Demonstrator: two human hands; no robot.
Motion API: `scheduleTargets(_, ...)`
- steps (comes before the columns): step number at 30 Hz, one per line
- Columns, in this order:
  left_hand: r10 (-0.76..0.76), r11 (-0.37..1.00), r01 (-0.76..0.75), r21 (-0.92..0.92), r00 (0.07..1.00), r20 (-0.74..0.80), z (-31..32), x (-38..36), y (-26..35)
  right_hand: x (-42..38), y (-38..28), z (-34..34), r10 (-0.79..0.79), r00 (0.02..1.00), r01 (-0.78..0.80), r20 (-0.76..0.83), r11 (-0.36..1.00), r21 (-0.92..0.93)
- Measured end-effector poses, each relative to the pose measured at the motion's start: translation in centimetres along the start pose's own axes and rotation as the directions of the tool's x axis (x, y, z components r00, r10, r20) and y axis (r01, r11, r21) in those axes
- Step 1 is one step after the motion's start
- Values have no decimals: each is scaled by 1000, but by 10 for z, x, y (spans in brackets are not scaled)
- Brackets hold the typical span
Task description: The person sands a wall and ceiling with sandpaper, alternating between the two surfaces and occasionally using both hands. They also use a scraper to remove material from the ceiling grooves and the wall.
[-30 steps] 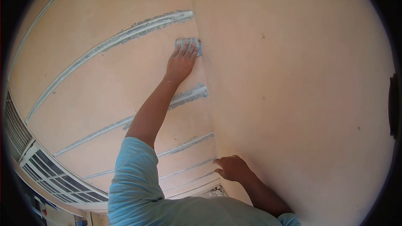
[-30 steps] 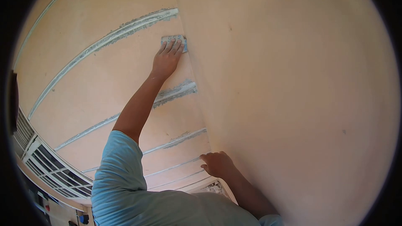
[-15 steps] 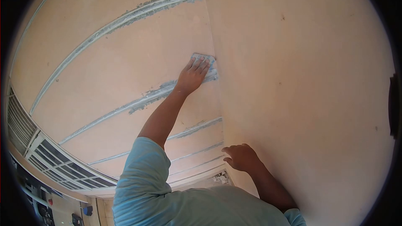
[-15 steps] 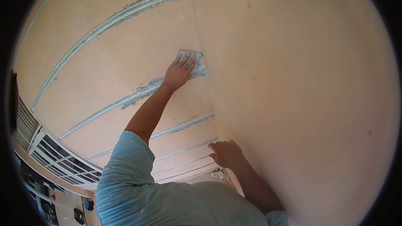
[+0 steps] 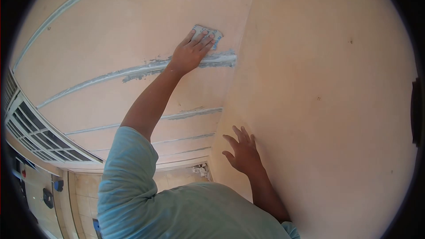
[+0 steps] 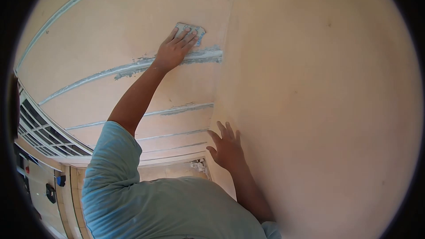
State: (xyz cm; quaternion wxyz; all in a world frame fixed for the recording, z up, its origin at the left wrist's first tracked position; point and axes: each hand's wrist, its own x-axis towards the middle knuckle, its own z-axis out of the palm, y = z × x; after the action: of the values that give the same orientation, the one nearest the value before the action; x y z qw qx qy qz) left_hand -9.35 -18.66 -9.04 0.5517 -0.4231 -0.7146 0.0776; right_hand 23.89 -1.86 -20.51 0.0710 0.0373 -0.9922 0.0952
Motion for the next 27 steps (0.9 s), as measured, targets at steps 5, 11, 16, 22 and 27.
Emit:
scheduleTargets(5,12,997,-10,-74,1000,21,-10,5,-20,-7,-2,-5,-54,998,53,-23,998,-46)
scheduleTargets(11,-72,994,51,-101,974,-214,-13,17,-53,2,-24,-90,-152,965,108,-212,973,-205)
scheduleTargets(16,-129,990,113,-80,961,-244,-10,18,-50,7,-56,-241,-161,884,-159,-440,780,-605)
scheduleTargets(22,-124,992,110,-68,956,-265,-12,21,-49,-11,-60,-385,-68,900,-426,-430,57,-903)
scheduleTargets(27,-333,935,271,-228,894,-300,-10,49,-17,-22,-65,-407,-161,879,-469,-450,-109,-877)
